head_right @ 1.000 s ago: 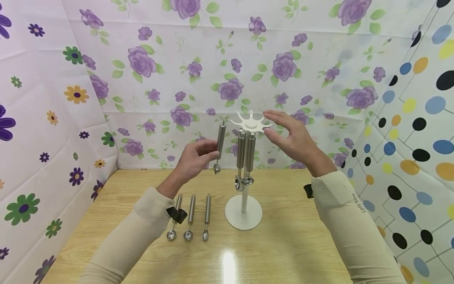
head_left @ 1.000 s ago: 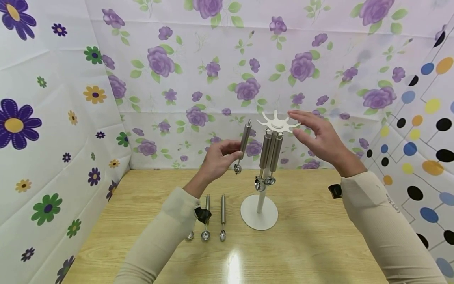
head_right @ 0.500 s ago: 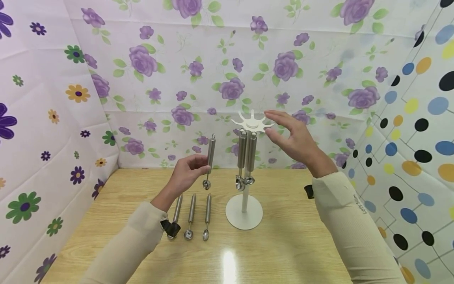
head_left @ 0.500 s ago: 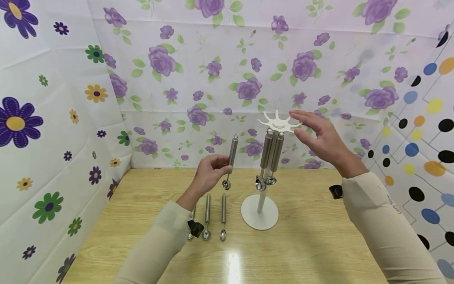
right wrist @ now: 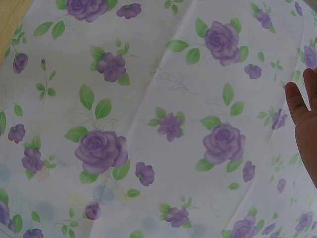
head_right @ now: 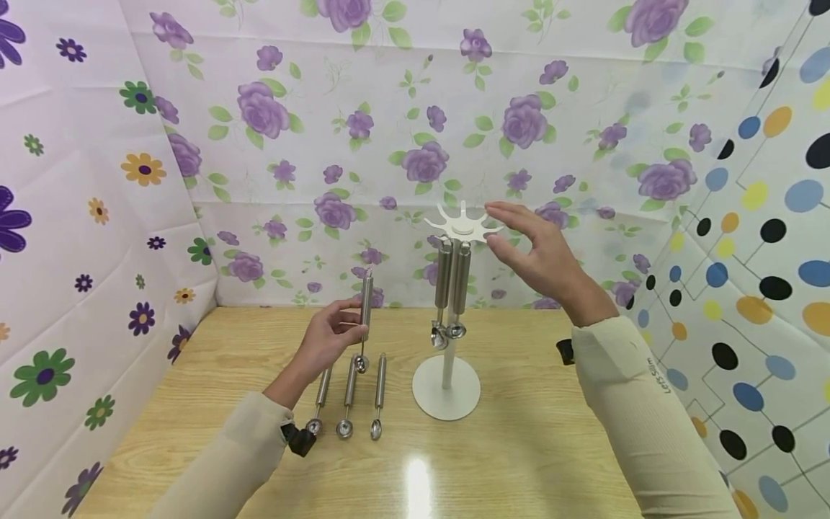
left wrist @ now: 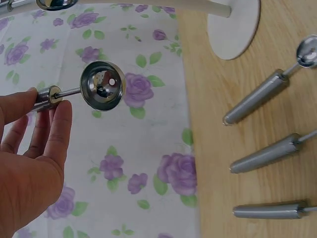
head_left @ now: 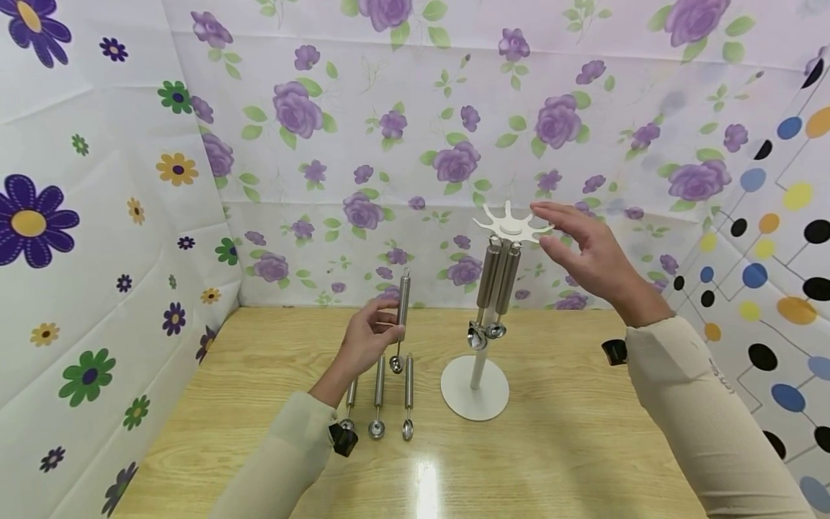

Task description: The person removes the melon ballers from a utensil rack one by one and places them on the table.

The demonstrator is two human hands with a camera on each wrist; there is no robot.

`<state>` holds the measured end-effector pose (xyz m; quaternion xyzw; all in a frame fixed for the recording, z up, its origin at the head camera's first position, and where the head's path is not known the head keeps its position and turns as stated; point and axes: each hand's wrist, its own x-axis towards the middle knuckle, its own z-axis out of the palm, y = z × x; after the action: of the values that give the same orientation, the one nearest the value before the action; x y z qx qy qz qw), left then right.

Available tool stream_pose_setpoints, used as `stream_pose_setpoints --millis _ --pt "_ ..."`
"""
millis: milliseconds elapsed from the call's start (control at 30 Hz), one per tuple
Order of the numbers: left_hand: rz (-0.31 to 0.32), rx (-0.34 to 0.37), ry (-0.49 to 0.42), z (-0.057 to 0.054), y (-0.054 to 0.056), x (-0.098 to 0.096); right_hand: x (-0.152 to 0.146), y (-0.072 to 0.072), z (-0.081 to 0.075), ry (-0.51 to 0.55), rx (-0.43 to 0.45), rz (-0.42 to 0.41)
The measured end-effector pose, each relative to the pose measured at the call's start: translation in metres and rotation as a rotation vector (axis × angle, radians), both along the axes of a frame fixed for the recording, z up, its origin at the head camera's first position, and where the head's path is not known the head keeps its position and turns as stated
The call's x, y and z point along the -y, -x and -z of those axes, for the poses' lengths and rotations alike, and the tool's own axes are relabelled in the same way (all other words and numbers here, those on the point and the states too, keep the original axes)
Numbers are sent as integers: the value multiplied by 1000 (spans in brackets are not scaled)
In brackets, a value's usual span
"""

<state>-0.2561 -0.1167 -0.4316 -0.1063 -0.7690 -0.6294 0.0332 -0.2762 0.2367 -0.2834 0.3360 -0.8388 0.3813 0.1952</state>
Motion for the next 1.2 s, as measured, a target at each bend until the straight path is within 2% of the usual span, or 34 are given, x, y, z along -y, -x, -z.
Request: stream_pose_setpoints --millis 400,633,1000,1200 --pt "-29 92 -13 30 -12 23 -1 0 2 16 1 -5" --pt "-78 151 -15 47 -16 34 1 -1 2 18 -8 -7" --pt "-125 197 -52 62 -27 54 1 -1 1 23 -6 -11" --pt "-160 223 -25 67 -31 64 1 -2 1 20 4 -8"
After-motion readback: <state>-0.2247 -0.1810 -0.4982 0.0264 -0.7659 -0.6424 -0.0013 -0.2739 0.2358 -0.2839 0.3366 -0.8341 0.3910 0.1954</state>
